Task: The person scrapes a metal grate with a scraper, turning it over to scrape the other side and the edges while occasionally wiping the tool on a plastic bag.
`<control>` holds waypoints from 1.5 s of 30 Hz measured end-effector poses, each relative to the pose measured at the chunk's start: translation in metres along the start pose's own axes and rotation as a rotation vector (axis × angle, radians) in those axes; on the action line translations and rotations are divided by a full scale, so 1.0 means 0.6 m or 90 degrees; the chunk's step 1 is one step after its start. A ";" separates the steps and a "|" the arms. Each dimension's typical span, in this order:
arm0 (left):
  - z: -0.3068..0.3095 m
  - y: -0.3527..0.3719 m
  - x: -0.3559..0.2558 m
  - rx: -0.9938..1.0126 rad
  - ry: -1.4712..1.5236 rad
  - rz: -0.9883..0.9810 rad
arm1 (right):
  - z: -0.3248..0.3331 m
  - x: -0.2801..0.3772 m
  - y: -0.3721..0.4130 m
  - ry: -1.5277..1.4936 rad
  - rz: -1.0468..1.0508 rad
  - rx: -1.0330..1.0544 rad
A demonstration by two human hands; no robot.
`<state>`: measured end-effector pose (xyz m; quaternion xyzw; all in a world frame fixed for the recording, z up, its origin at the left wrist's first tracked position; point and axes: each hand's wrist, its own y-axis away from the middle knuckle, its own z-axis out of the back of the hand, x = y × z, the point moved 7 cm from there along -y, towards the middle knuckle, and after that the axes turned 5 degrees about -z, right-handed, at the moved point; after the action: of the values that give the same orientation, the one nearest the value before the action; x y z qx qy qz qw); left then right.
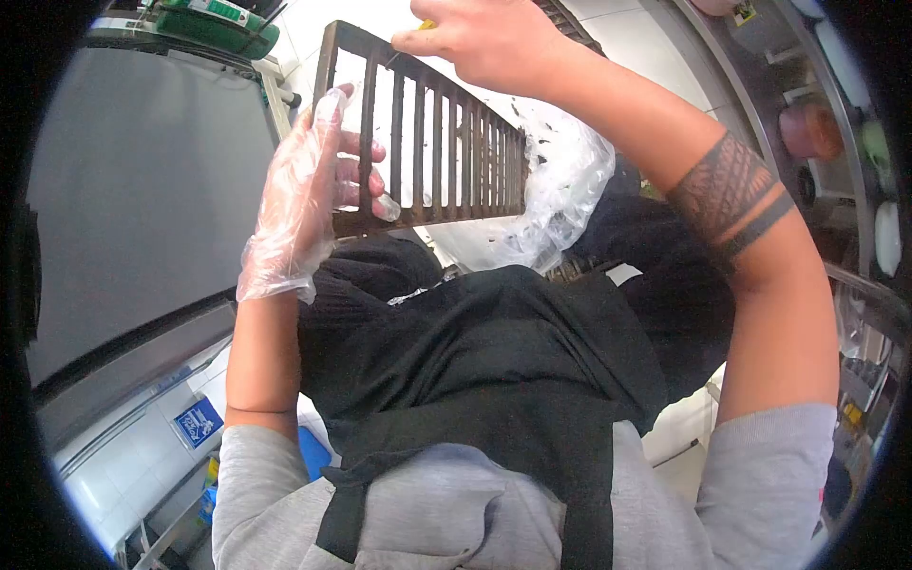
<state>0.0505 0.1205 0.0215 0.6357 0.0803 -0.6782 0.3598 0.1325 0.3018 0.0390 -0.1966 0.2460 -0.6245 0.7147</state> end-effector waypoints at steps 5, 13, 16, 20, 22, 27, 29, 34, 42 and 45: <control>-0.002 0.003 -0.001 0.003 0.030 0.019 | 0.000 -0.011 -0.003 -0.028 -0.022 0.044; 0.004 0.002 -0.002 -0.011 0.014 0.034 | -0.011 0.013 0.003 -0.080 -0.090 0.134; 0.005 0.004 -0.007 -0.024 -0.014 0.027 | -0.045 0.042 0.053 -0.050 -0.059 0.190; 0.011 -0.004 0.001 -0.019 -0.004 0.023 | -0.053 0.056 0.120 -0.078 -0.099 0.218; 0.013 0.001 0.001 0.003 -0.060 0.020 | -0.044 0.007 0.113 -0.062 -0.242 0.153; 0.017 -0.007 0.002 -0.001 -0.057 0.014 | -0.049 0.036 0.134 -0.295 -0.387 0.098; 0.018 -0.005 0.006 -0.021 -0.015 0.025 | -0.030 0.105 0.133 -0.355 -0.479 0.178; 0.012 0.004 0.007 -0.023 -0.026 0.011 | 0.018 0.237 0.128 -0.526 -0.576 0.191; 0.015 0.014 0.017 -0.025 -0.021 0.018 | -0.044 0.153 0.082 -0.448 -0.564 0.092; 0.018 0.019 0.028 -0.023 0.014 0.035 | -0.007 0.213 0.108 -0.471 -0.554 0.131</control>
<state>0.0493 0.0996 0.0117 0.6385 0.0786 -0.6597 0.3886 0.1942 0.1847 -0.0164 -0.4146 -0.1855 -0.7712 0.4460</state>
